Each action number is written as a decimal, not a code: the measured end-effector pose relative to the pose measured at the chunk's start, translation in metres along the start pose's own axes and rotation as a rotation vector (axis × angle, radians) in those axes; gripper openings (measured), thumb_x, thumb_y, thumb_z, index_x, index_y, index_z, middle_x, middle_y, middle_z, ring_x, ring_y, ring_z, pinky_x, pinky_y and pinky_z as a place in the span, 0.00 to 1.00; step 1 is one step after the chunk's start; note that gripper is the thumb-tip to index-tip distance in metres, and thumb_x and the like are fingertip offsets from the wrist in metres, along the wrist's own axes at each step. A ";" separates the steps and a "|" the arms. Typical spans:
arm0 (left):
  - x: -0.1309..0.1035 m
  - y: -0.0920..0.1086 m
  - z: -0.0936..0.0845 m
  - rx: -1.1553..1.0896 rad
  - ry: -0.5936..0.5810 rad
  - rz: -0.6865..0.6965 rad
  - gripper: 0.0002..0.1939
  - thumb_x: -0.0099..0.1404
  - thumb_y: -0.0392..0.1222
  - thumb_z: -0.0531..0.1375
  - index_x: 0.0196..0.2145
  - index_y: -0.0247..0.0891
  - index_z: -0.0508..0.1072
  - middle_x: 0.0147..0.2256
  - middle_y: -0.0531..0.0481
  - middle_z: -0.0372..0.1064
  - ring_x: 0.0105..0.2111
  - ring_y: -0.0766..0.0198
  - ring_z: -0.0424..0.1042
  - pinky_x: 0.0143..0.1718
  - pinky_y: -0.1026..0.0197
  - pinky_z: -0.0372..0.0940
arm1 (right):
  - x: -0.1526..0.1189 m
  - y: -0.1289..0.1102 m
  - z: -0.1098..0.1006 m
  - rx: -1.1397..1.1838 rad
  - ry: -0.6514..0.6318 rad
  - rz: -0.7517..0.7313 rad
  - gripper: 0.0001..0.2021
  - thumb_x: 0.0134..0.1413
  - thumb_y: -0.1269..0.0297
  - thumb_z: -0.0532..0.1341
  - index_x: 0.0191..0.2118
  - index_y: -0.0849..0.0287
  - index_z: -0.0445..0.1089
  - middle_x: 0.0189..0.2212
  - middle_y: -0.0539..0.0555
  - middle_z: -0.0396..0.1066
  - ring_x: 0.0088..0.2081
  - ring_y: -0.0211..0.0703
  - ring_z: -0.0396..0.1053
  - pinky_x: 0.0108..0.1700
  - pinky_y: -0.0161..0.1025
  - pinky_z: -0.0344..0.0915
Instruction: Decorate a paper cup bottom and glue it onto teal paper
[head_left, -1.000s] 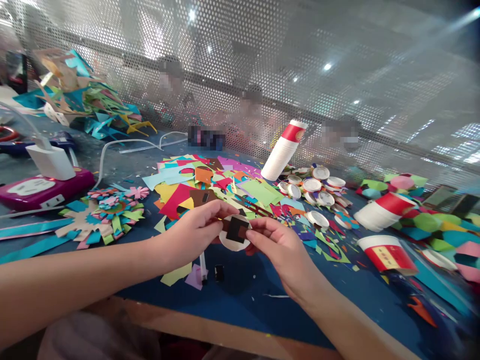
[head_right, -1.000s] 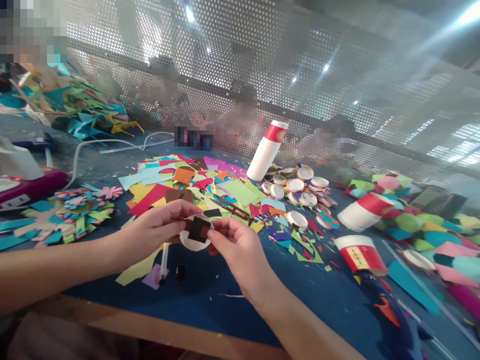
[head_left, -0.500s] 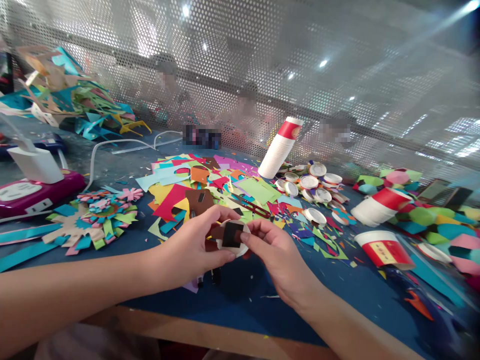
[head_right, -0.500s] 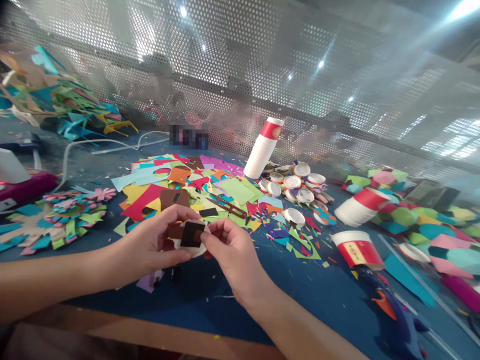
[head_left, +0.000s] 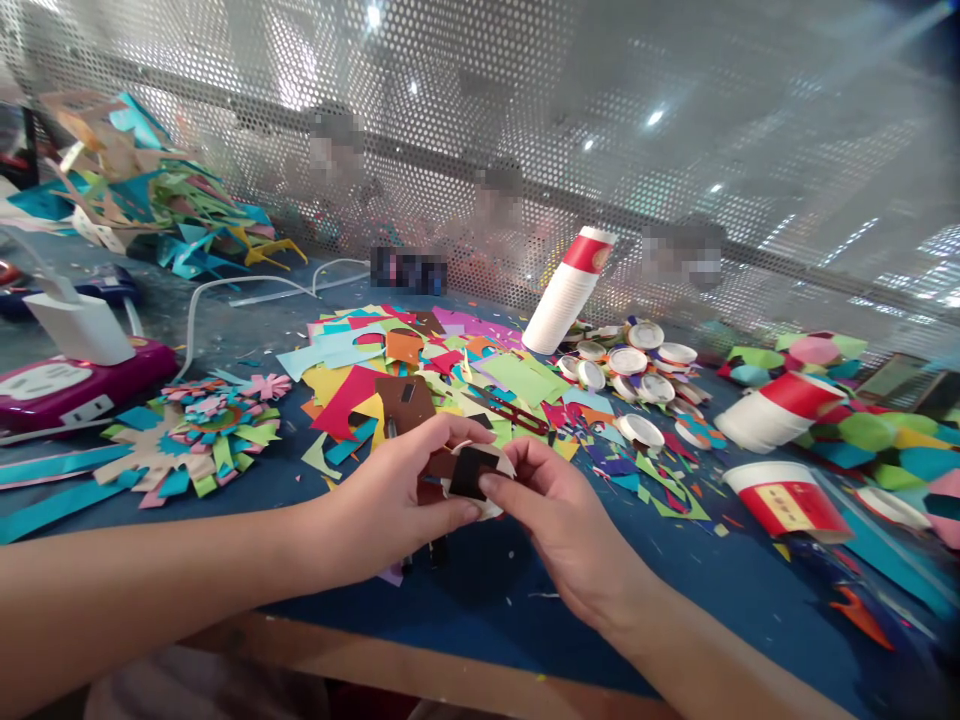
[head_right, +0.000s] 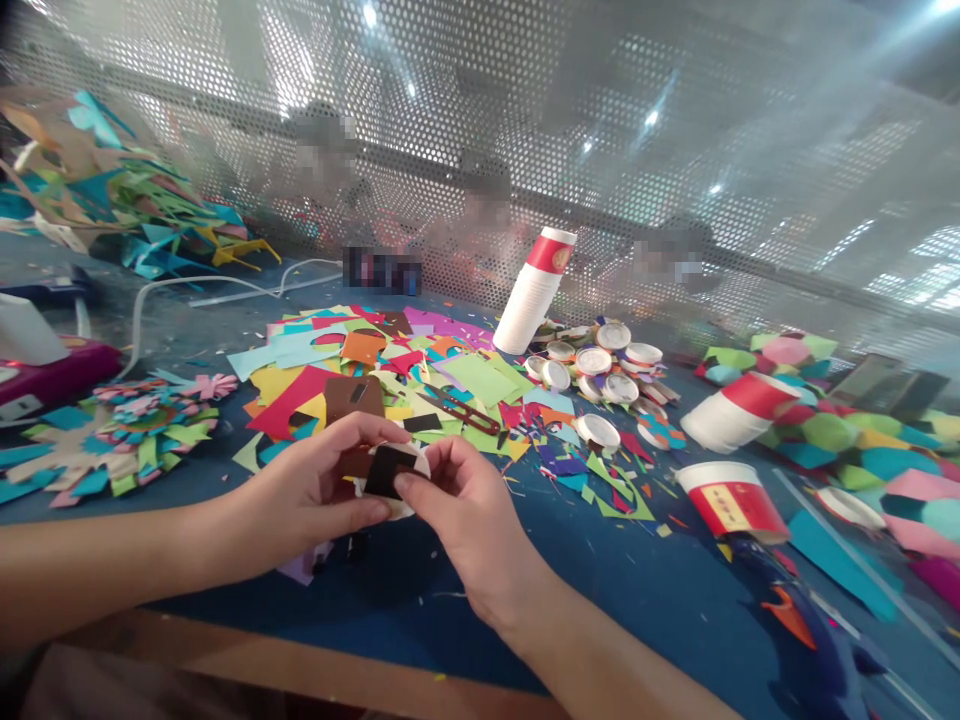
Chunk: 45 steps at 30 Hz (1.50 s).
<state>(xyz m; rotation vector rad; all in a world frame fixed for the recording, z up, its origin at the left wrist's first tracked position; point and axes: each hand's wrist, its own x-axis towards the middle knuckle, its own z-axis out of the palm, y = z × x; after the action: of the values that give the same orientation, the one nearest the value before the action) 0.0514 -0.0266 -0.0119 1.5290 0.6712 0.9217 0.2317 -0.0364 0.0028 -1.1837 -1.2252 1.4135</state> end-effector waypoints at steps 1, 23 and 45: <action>0.000 0.000 0.000 -0.006 0.000 0.012 0.20 0.62 0.38 0.64 0.50 0.45 0.64 0.44 0.51 0.70 0.45 0.63 0.74 0.44 0.62 0.71 | 0.000 0.000 0.000 0.009 -0.001 0.013 0.18 0.41 0.57 0.73 0.30 0.58 0.64 0.25 0.45 0.65 0.30 0.35 0.61 0.33 0.35 0.57; -0.001 0.001 -0.001 -0.100 -0.043 -0.022 0.22 0.62 0.37 0.66 0.52 0.44 0.64 0.43 0.53 0.74 0.45 0.66 0.75 0.44 0.66 0.70 | -0.001 0.001 -0.007 -0.040 -0.094 0.068 0.12 0.47 0.57 0.69 0.35 0.58 0.72 0.27 0.47 0.68 0.32 0.37 0.65 0.36 0.36 0.59; 0.008 0.023 -0.017 0.344 -0.007 0.595 0.20 0.50 0.43 0.75 0.38 0.36 0.74 0.41 0.48 0.71 0.43 0.63 0.71 0.46 0.63 0.67 | 0.004 0.003 -0.007 0.478 -0.600 0.222 0.10 0.54 0.59 0.67 0.34 0.63 0.74 0.21 0.51 0.72 0.20 0.34 0.70 0.24 0.28 0.68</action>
<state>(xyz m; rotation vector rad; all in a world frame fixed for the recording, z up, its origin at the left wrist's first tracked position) 0.0394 -0.0144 0.0128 2.0978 0.3780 1.2855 0.2382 -0.0317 -0.0008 -0.5870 -1.0591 2.1827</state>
